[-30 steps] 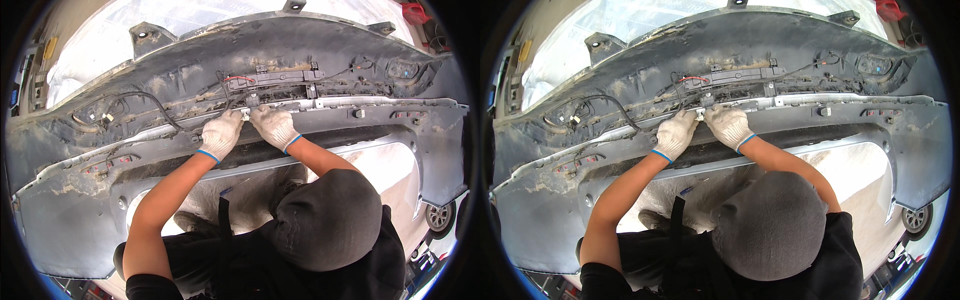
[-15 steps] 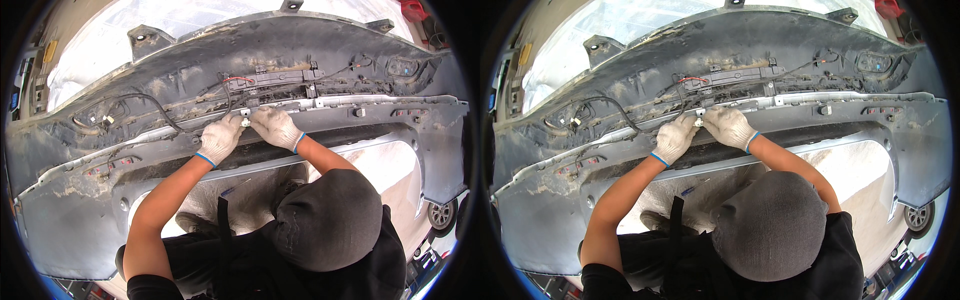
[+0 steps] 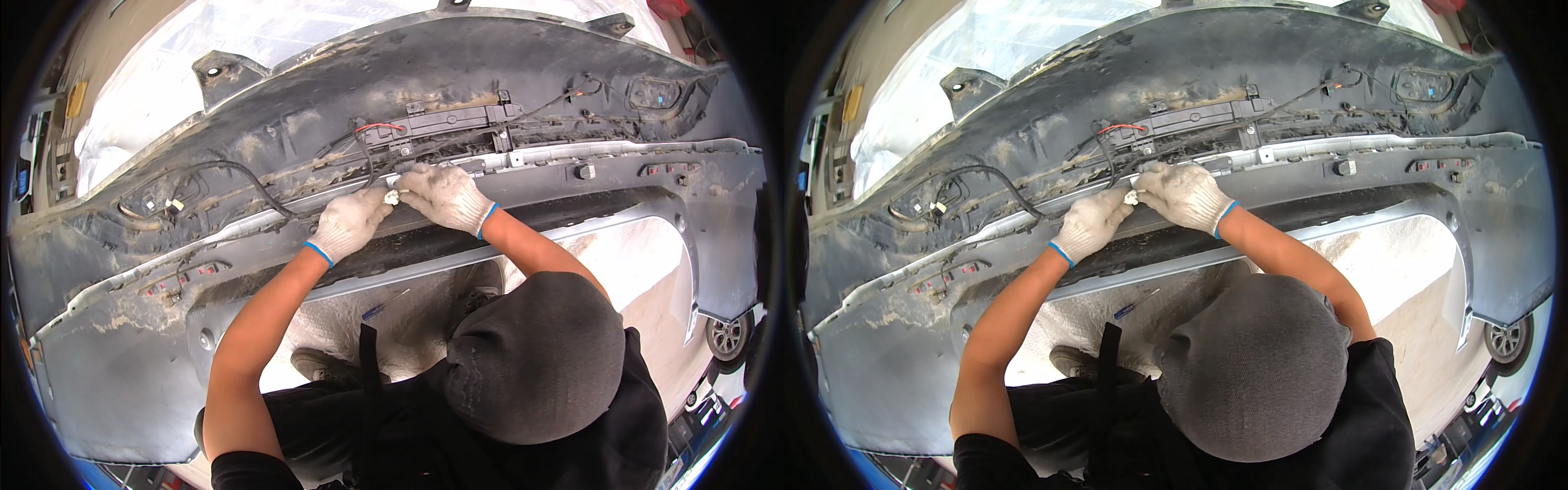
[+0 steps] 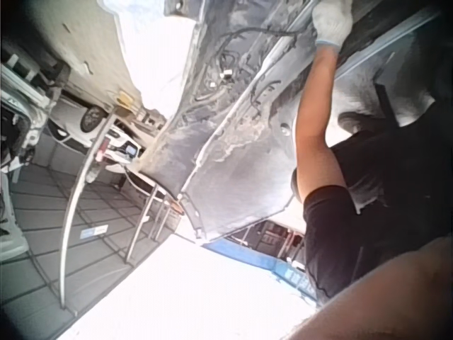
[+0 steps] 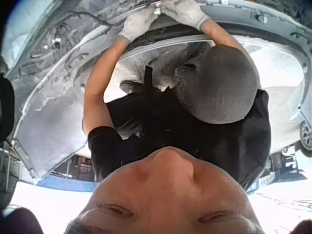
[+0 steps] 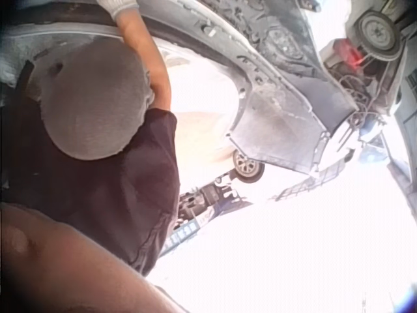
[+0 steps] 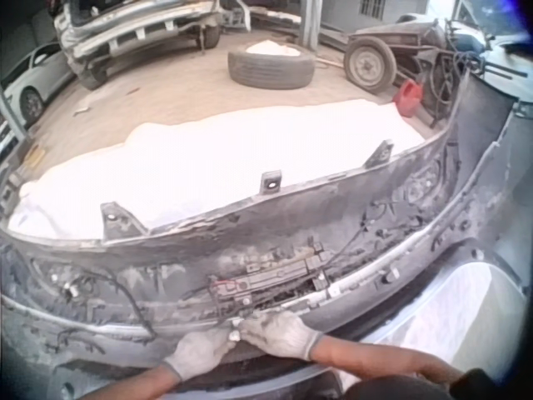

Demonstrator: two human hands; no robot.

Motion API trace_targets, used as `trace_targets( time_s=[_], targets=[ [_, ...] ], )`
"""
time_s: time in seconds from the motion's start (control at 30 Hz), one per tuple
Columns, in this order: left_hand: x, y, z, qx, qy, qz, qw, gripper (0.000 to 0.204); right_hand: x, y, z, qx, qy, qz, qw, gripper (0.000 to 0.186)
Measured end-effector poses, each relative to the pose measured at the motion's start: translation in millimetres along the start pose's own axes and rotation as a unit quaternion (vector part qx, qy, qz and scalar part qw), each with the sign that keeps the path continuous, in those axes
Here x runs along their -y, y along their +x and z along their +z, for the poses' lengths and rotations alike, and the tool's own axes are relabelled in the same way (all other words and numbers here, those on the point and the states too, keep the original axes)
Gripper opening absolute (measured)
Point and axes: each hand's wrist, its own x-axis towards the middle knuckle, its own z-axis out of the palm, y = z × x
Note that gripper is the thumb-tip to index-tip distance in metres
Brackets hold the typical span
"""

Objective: The person works on the interior of a detached car bumper, disconnecting and reconnecting multiple electrical connectors and wiring harnesses. They manipulate several small plugs and clips along the bumper's internal frame, then lift the bumper to reposition it.

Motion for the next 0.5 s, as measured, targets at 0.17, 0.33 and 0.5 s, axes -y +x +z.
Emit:
trace_targets(
  time_s=[0.17, 0.33, 0.5],
  targets=[
    [-6.2, 15.8, -41.3, 0.180, -0.274, -0.184, 0.927, 0.030, -2.3, 3.0, -5.2, -0.073, 0.035, 0.033, 0.996, 0.023],
    [3.5, 22.1, -45.9, 0.222, -0.373, -0.256, 0.864, 0.028, -2.6, 3.5, 0.9, -0.043, 0.010, 0.011, 0.999, 0.023],
    [8.7, 23.5, -50.6, 0.250, -0.390, -0.273, 0.843, 0.029, 7.4, 7.5, -3.3, 0.033, -0.114, -0.025, 0.993, 0.019]
  ],
)
